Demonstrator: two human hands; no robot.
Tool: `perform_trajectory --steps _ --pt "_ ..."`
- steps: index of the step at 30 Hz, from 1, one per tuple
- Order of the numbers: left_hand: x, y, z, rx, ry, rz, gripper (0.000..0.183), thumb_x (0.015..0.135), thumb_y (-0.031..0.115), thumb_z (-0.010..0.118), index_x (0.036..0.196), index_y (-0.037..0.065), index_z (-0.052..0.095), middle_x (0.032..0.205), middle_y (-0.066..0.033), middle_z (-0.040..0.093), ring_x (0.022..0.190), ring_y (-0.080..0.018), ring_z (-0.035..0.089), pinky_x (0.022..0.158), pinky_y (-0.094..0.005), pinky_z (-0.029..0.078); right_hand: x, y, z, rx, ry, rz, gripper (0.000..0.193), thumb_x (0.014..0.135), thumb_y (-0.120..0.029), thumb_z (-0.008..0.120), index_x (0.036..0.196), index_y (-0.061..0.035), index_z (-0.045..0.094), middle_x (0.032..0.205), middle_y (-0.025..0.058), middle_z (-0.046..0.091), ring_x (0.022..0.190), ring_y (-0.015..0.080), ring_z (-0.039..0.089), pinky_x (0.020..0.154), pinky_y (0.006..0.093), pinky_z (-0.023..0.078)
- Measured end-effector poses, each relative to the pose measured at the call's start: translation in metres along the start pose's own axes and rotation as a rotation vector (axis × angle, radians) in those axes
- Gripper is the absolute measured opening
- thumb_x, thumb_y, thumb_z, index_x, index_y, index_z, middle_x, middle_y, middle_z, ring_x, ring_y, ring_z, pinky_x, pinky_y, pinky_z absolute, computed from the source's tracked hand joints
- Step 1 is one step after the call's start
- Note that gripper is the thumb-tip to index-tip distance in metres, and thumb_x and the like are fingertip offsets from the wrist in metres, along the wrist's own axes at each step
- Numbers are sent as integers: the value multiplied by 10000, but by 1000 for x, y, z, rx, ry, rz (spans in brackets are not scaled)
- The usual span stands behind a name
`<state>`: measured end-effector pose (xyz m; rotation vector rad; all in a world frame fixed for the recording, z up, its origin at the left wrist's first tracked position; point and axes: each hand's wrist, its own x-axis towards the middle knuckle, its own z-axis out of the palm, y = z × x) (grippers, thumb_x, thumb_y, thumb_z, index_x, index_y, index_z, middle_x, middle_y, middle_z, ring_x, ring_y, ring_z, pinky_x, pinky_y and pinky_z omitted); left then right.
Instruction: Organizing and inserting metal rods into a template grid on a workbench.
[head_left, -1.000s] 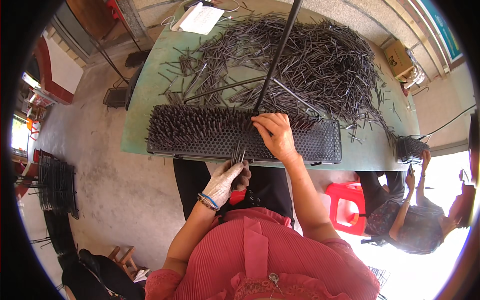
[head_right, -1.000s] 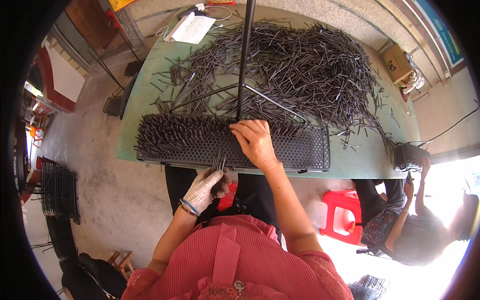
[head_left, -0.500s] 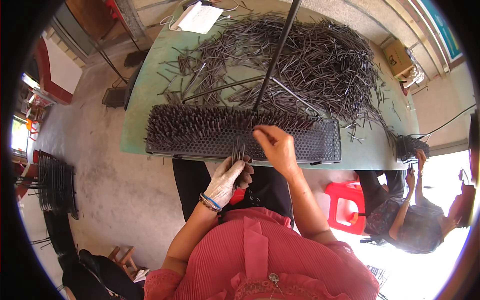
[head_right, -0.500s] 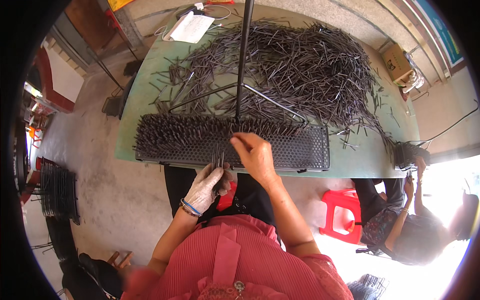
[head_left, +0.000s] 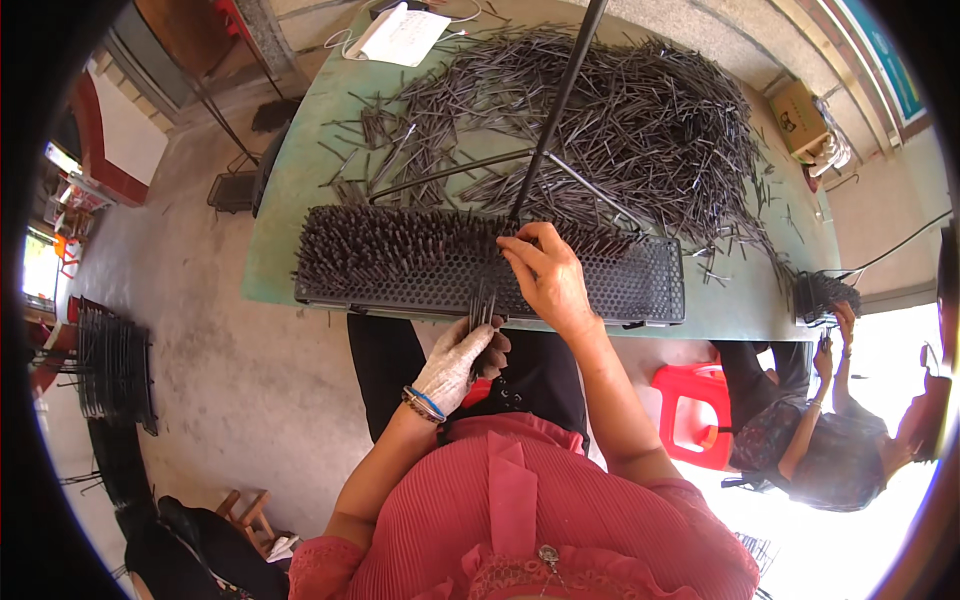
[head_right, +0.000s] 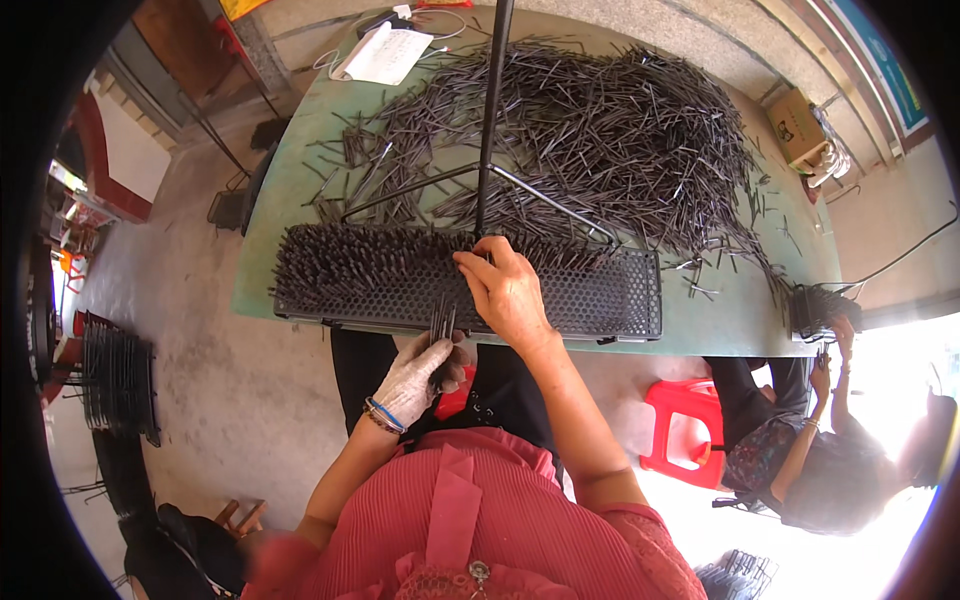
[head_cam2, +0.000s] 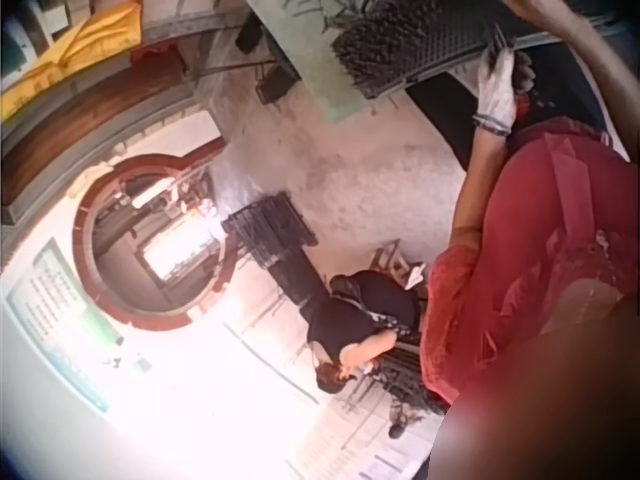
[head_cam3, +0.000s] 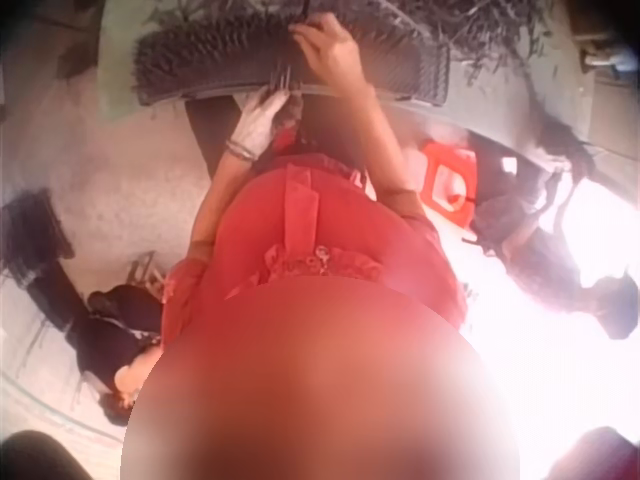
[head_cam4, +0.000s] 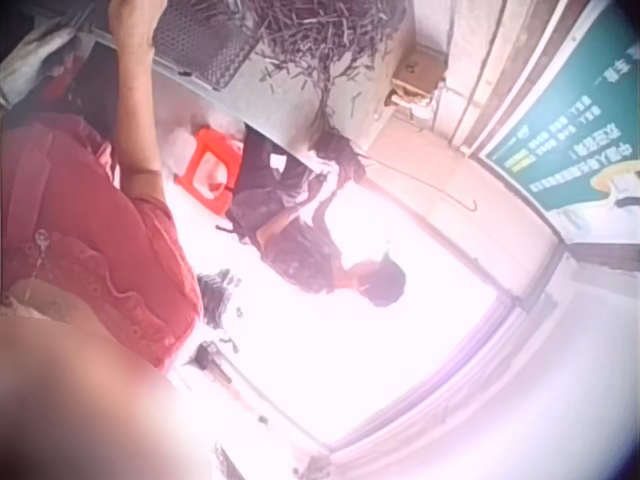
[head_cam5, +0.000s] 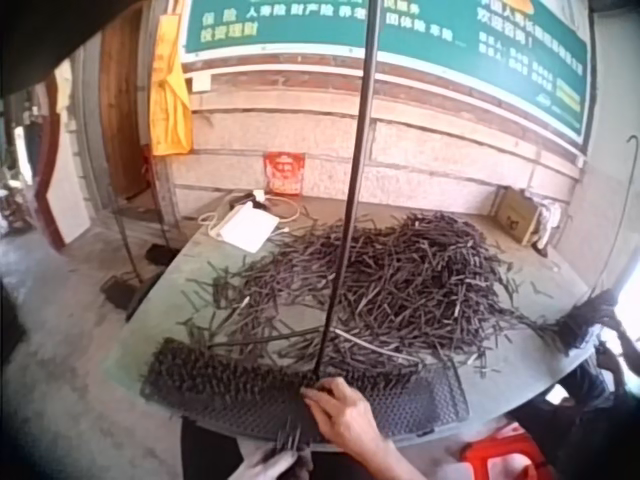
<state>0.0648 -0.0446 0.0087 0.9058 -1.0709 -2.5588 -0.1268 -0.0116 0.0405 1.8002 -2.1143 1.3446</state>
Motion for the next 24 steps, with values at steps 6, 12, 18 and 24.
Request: perform_trajectory --steps 6,12,18,24 --pt "1 2 3 -27 6 -22 261 996 225 529 1169 29 544 905 -69 651 709 -110 625 601 -228 497 0 -3 0 -121 82 -40 119 807 -38 710 925 -25 706 923 101 604 745 282 634 650 362 518" --pt "-3 10 6 12 -12 -42 254 1000 224 521 1171 37 542 900 -69 649 698 -101 622 594 -225 500 -6 -4 1 -138 20 -34 118 817 -47 712 931 -18 705 909 105 631 693 271 633 644 362 521" --pt "-7 15 14 -4 -16 5 265 1010 259 505 1172 52 534 883 -52 642 678 -89 607 588 -226 493 -21 -21 -14 215 -198 427 206 838 -168 736 955 0 717 860 128 666 649 236 638 601 330 505" --pt "-4 14 18 82 -46 21 283 1010 292 506 1158 53 535 905 -54 652 693 -97 610 594 -231 495 -39 -12 -2 656 -229 639 260 891 -187 714 959 63 699 837 78 689 742 114 639 637 259 512"
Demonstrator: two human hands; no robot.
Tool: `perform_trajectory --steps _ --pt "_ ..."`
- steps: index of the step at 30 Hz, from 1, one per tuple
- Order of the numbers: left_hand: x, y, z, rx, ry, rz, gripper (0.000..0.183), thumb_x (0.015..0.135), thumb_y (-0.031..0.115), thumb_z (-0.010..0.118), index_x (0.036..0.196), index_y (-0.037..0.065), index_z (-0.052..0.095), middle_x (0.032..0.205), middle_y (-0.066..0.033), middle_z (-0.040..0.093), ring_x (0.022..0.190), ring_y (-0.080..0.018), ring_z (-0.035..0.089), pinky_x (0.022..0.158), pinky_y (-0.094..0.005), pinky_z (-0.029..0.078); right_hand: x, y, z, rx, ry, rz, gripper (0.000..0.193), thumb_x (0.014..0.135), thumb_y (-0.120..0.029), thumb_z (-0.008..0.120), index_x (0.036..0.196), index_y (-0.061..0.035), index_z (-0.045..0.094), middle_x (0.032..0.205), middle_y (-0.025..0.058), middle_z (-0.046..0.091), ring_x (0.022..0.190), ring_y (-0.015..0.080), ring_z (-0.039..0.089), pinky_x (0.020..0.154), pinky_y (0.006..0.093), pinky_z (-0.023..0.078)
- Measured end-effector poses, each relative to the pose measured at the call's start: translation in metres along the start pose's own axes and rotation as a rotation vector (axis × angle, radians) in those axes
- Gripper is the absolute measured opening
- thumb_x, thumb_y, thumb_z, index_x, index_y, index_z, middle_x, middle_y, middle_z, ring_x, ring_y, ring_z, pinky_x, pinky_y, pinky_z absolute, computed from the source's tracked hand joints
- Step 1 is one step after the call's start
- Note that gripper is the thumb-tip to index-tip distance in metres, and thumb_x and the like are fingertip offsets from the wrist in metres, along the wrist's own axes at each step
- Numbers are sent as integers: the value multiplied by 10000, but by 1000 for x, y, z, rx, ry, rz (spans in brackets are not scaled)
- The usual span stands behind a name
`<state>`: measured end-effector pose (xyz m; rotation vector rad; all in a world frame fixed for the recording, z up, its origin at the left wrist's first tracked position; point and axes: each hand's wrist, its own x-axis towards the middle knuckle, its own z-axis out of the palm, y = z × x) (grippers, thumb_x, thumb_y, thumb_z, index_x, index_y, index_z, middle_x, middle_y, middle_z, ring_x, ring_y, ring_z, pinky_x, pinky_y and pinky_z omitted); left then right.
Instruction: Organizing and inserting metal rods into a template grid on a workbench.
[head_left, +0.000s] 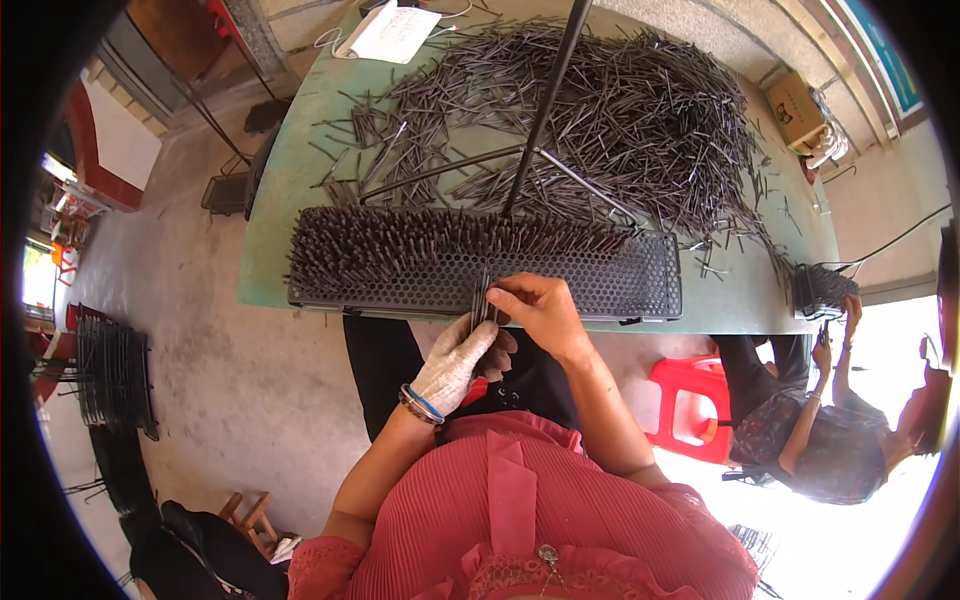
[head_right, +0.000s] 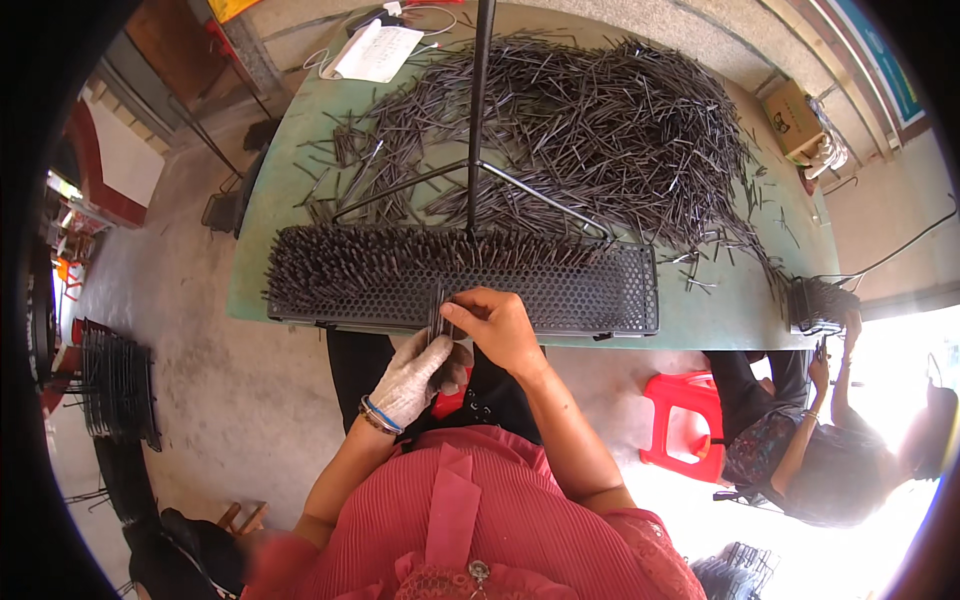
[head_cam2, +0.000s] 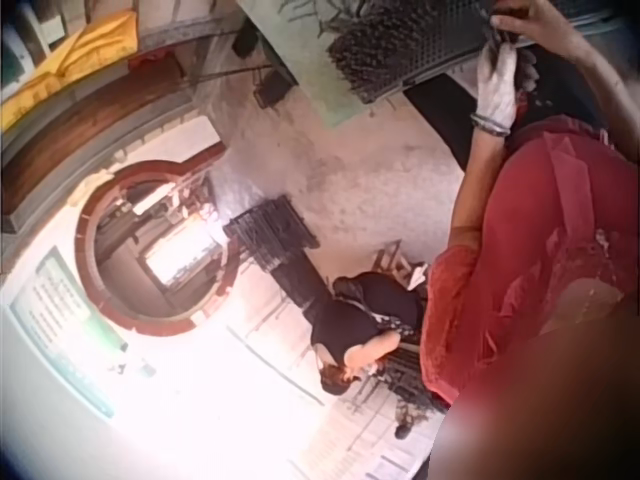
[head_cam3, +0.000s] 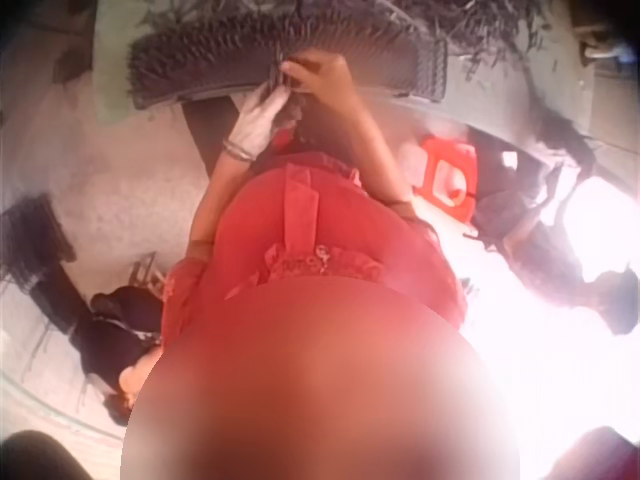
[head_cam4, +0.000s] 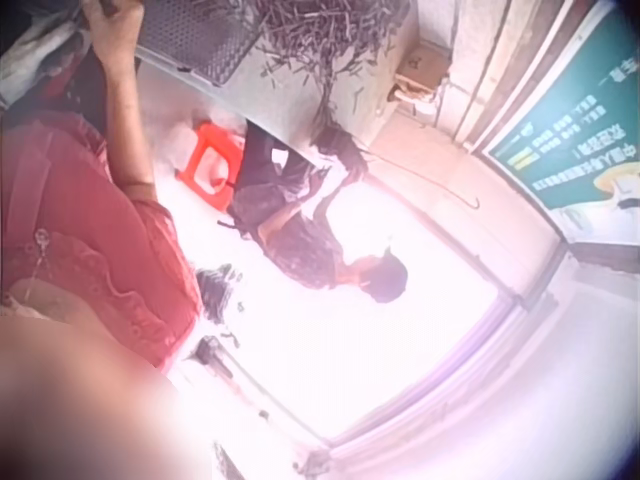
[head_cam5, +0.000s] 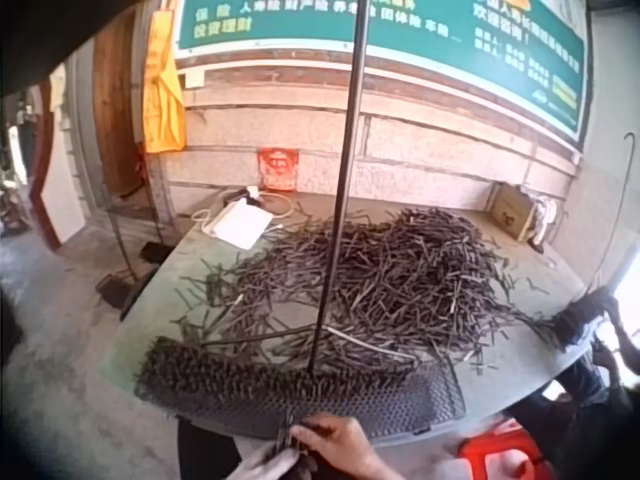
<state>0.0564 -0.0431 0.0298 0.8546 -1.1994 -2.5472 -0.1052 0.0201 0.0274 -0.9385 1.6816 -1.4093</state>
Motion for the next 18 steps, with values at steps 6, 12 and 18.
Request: perform_trajectory --steps 6,12,18 --pt "4 -9 -9 -35 70 27 307 1004 294 517 1162 32 550 909 -69 662 688 -103 617 592 -230 493 3 -1 -11 205 143 2 197 931 -119 657 1048 39 674 868 32 695 779 70 603 688 214 485" --pt "0 -9 -9 -14 116 -33 298 994 292 534 1136 33 576 880 -64 664 672 -103 617 570 -226 479 28 -8 -21 -68 378 -280 200 927 -108 649 1070 32 658 886 68 711 778 92 620 725 241 491" --pt "0 -9 -12 -82 153 -109 299 991 310 535 1103 39 594 855 -57 670 649 -102 617 542 -227 474 37 -6 -19 -241 405 -340 176 907 -96 662 1051 5 671 866 102 706 732 139 641 683 272 504"
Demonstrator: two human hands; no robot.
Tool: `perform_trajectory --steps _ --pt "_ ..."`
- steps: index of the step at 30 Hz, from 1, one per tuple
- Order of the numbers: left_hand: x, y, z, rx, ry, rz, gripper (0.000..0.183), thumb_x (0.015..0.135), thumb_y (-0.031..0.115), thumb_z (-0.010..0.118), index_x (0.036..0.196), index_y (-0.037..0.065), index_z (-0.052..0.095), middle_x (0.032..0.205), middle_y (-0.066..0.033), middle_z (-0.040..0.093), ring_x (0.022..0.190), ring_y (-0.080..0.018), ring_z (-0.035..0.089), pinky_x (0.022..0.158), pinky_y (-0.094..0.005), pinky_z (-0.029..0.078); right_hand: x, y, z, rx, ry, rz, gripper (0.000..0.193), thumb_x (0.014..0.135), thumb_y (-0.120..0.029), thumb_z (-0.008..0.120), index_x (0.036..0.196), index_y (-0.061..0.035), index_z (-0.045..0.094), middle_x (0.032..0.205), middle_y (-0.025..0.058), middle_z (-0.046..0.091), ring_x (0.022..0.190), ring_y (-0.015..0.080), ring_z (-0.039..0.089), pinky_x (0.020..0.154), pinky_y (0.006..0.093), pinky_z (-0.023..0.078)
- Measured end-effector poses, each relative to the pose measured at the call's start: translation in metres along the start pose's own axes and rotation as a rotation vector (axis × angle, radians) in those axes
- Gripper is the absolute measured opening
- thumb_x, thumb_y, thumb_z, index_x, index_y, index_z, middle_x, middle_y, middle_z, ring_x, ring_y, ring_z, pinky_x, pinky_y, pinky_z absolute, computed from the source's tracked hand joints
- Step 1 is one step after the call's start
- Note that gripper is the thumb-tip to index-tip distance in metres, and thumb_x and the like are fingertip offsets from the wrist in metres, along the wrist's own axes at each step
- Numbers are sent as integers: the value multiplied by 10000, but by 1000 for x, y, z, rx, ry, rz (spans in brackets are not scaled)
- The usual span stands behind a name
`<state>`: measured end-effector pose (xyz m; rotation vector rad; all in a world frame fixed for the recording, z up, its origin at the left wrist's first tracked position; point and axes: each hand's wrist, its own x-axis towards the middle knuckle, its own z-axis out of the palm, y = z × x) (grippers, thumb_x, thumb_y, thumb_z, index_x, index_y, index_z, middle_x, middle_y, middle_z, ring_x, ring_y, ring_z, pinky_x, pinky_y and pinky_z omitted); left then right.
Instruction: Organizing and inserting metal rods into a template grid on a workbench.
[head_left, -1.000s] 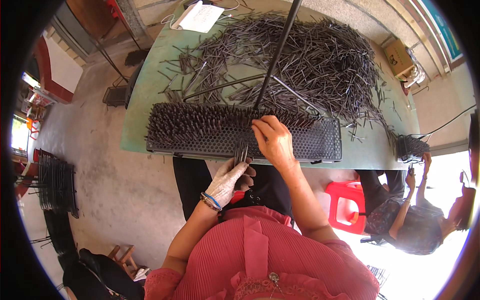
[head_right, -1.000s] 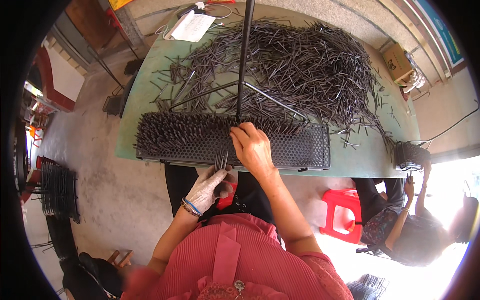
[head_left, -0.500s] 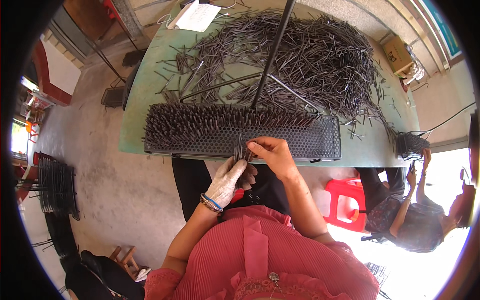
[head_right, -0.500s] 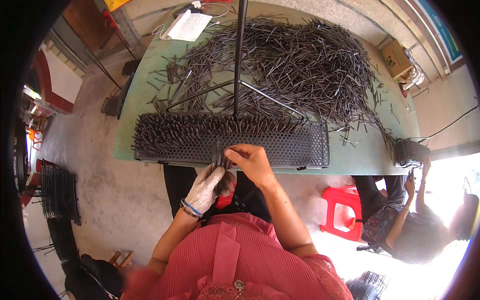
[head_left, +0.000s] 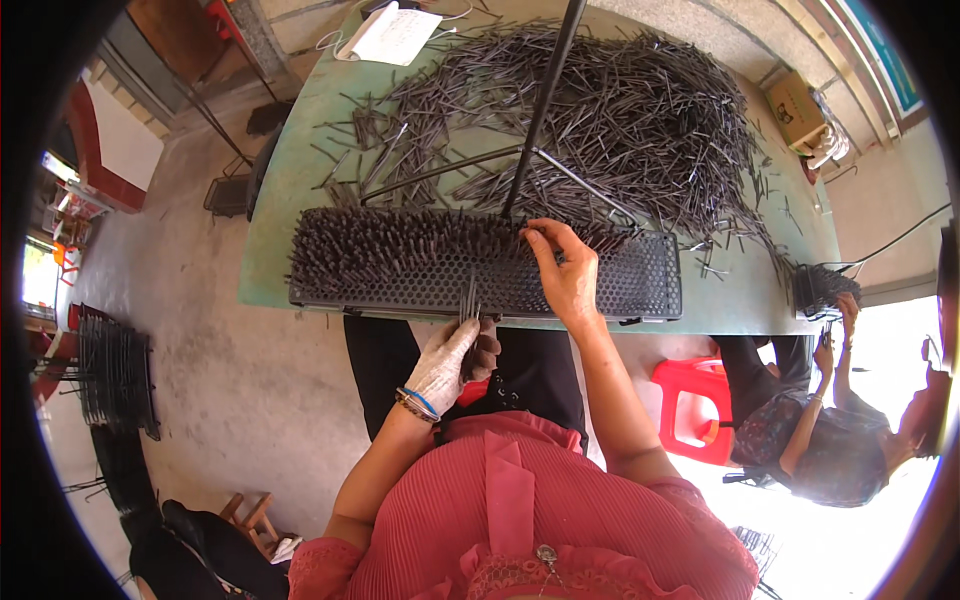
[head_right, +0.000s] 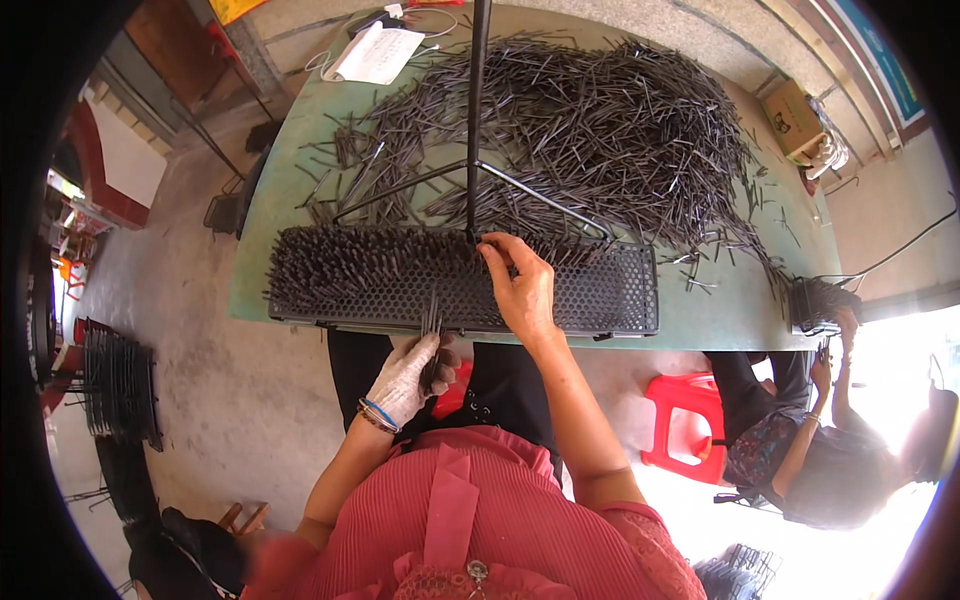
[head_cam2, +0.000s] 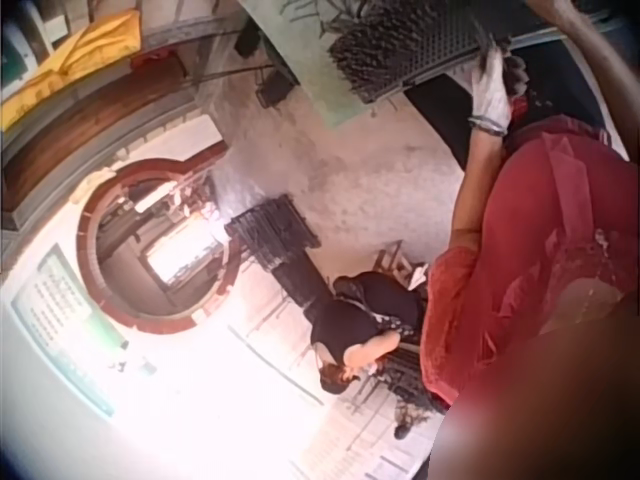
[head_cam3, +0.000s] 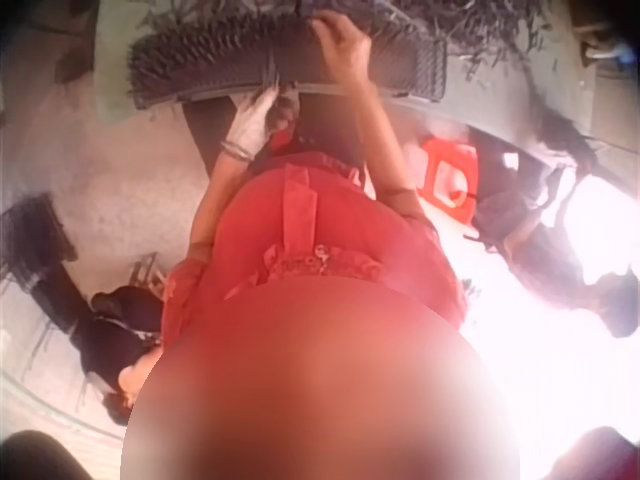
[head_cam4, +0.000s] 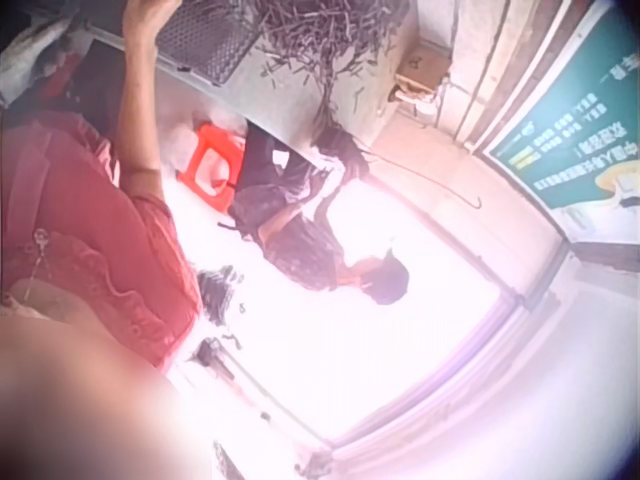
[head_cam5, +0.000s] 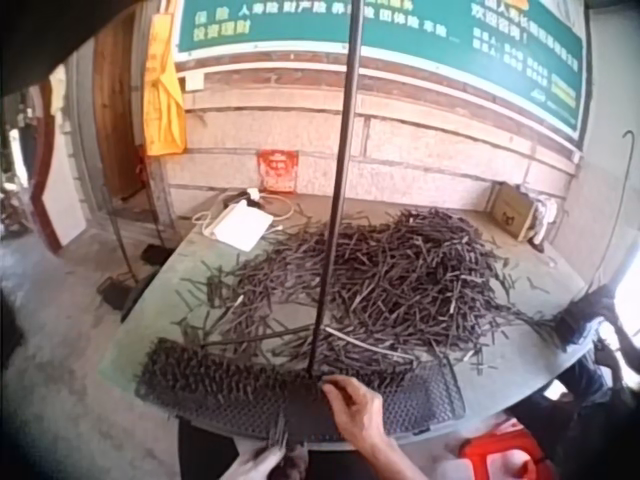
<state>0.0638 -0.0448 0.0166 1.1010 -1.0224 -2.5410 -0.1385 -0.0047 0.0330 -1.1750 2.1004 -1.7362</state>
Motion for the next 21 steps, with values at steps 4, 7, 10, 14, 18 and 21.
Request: perform_trajectory --steps 4,7,10,14,18,21 --pt "0 0 -2 2 -10 9 298 999 302 520 1093 30 599 839 -58 670 637 -105 617 532 -218 473 4 -2 0 -52 -18 -47 173 897 -84 668 1047 2 671 867 112 700 727 161 647 669 293 505" --pt "0 0 -4 20 -47 18 296 1003 289 513 1107 25 594 844 -61 671 635 -105 616 530 -212 470 7 -3 -2 -67 -40 -84 161 891 -73 668 1035 0 671 880 121 695 718 187 651 664 295 507" --pt "-1 3 -2 19 -48 8 304 1002 284 512 1128 17 585 847 -65 671 633 -105 616 530 -212 471 9 -4 -5 -64 -97 -88 155 885 -73 669 1026 -7 671 900 125 694 740 229 654 676 312 508" --pt "1 2 -3 21 -46 18 313 1002 279 511 1153 11 573 850 -67 671 634 -104 616 530 -213 473 9 1 -3 -52 -113 -116 150 881 -79 671 1019 -21 674 920 113 698 793 262 640 719 336 504" --pt "1 4 -5 35 -64 23 325 1000 281 517 1168 6 565 849 -64 671 641 -100 618 533 -211 475 8 -3 -4 -144 -125 -185 144 881 -85 671 1016 -38 680 949 89 701 848 275 618 763 356 494" --pt "1 4 -5 27 -60 17 327 1000 281 519 1168 4 565 850 -61 672 641 -97 619 534 -208 474 6 -1 -6 -162 -89 -178 142 879 -83 672 1015 -42 681 950 87 700 853 277 612 768 356 493"
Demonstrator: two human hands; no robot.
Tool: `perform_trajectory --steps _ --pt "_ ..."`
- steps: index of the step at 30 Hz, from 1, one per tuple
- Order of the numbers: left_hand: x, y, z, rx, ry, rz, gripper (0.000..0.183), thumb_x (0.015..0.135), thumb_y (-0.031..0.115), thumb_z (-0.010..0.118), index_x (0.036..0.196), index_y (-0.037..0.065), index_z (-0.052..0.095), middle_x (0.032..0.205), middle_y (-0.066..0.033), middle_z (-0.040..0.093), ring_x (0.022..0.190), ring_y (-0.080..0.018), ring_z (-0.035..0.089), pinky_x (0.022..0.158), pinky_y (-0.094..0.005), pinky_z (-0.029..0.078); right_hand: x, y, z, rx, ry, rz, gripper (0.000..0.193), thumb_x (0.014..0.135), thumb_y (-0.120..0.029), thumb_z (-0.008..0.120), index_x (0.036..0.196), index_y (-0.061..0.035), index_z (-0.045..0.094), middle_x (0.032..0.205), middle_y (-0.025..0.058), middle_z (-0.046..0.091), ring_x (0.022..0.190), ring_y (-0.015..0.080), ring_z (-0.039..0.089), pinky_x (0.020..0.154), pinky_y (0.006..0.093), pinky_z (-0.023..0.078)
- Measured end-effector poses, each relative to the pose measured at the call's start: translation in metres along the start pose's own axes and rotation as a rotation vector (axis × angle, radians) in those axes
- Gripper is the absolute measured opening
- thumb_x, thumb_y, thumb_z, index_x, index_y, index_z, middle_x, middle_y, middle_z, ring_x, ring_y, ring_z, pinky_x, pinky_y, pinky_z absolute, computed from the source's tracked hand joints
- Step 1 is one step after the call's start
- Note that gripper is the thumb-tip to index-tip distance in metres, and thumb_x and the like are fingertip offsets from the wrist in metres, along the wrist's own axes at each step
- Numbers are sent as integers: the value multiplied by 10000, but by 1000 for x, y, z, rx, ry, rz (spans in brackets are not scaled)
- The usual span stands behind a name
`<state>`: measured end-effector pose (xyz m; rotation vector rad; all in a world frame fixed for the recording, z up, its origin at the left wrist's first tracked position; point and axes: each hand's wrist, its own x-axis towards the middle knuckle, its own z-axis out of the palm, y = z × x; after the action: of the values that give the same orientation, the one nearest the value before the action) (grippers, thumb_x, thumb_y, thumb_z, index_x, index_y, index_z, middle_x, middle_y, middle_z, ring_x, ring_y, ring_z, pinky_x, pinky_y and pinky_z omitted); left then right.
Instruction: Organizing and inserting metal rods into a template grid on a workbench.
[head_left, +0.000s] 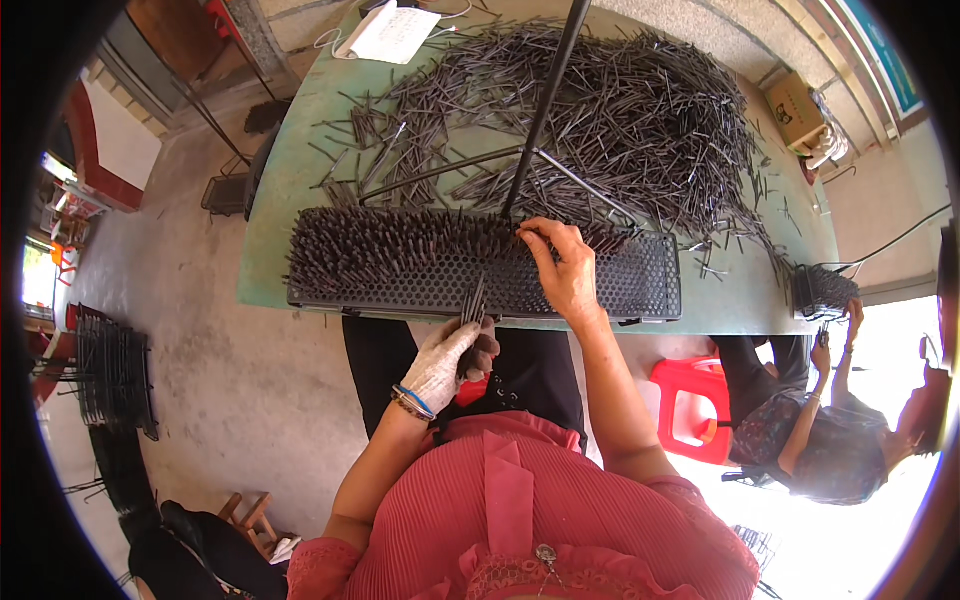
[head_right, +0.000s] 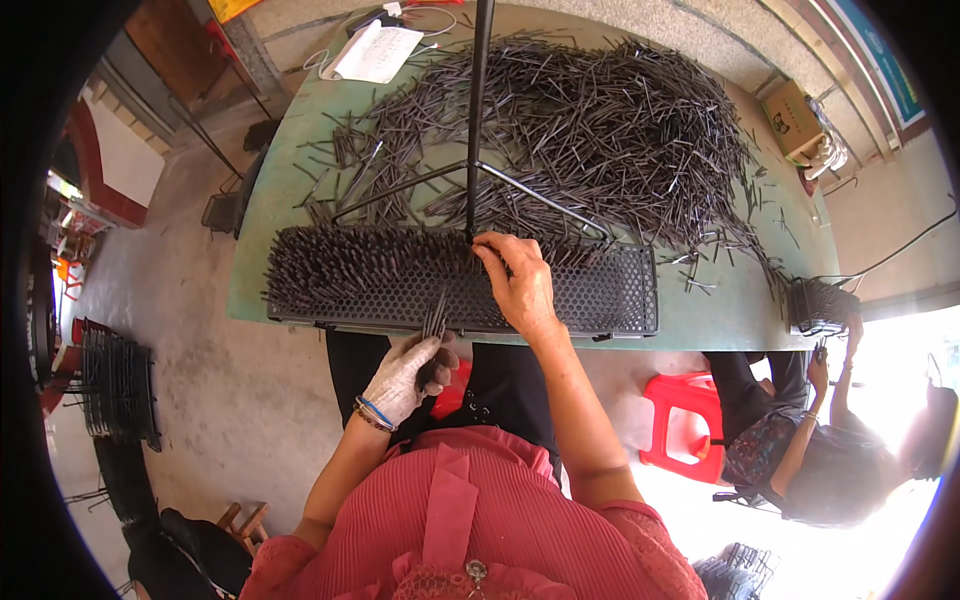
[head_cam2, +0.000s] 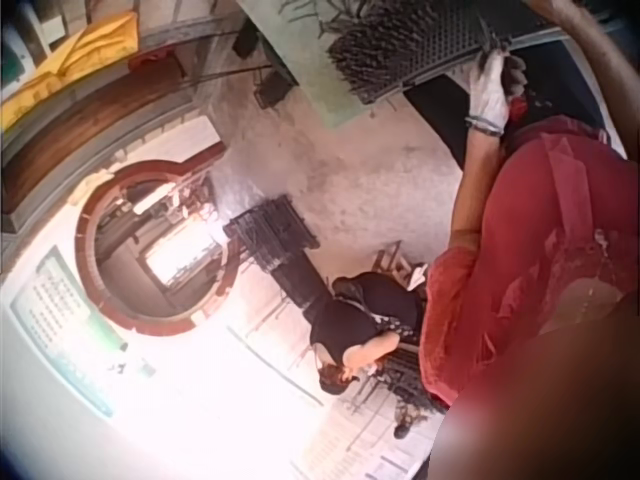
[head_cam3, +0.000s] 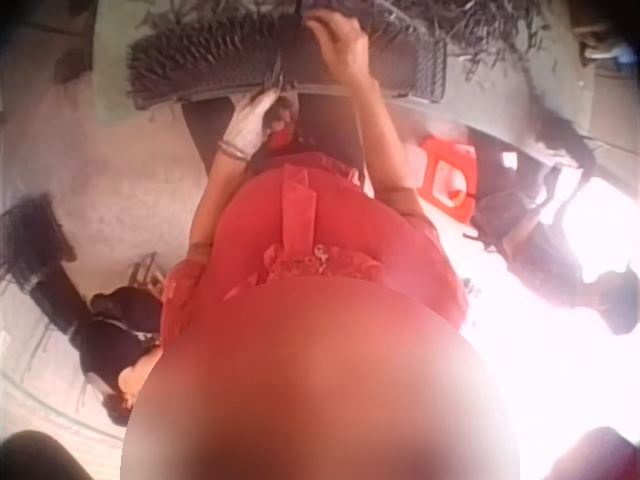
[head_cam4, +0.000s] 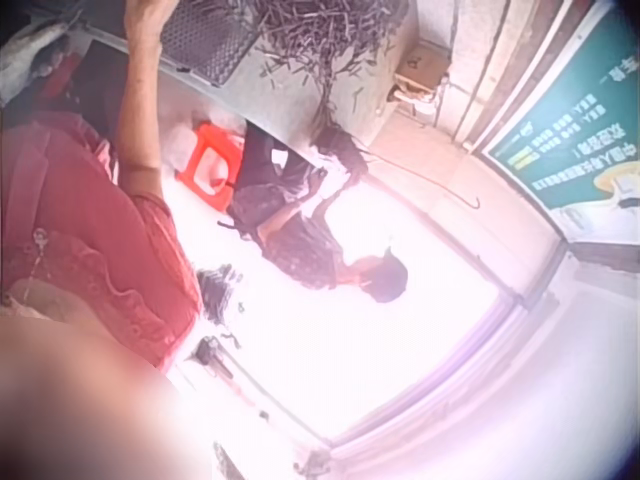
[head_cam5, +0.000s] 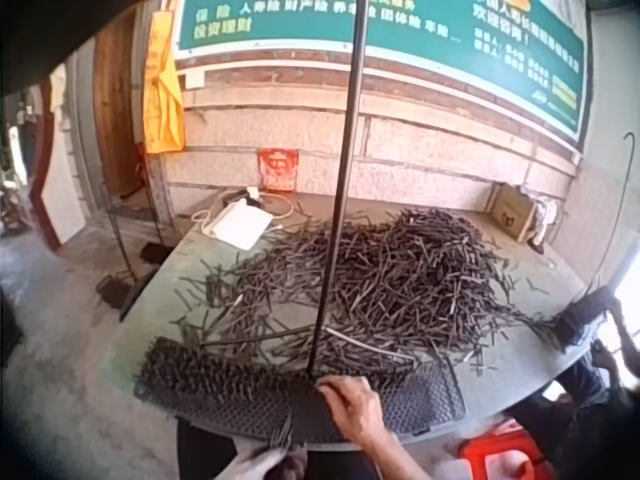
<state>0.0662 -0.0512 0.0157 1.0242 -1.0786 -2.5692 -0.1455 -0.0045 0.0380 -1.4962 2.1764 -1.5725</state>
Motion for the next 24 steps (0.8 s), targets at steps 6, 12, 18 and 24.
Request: perform_trajectory --steps 6,12,18,24 --pt "1 -1 -1 -13 0 -6 318 999 276 518 1163 8 569 856 -57 674 642 -92 614 534 -206 467 -2 1 2 34 -3 14 132 876 -75 673 1005 -46 681 940 92 692 869 284 606 782 355 491" --pt "1 -1 -1 -10 -4 -12 307 998 276 518 1150 16 578 866 -52 674 650 -84 612 543 -197 459 -2 6 -1 35 -16 -5 117 883 -72 665 997 -49 676 956 83 689 881 277 602 794 353 487" --pt "1 0 0 -16 4 -20 312 1001 271 518 1160 9 576 864 -46 660 656 -78 600 539 -196 461 -2 6 -4 49 -49 -12 118 888 -78 660 1002 -52 674 960 74 690 898 270 601 804 355 484" --pt "3 -2 -2 -12 4 -15 300 999 261 520 1156 11 577 859 -49 659 648 -73 595 526 -192 459 1 11 -9 70 -114 2 117 891 -93 659 1000 -55 678 961 74 691 915 270 597 832 354 472"
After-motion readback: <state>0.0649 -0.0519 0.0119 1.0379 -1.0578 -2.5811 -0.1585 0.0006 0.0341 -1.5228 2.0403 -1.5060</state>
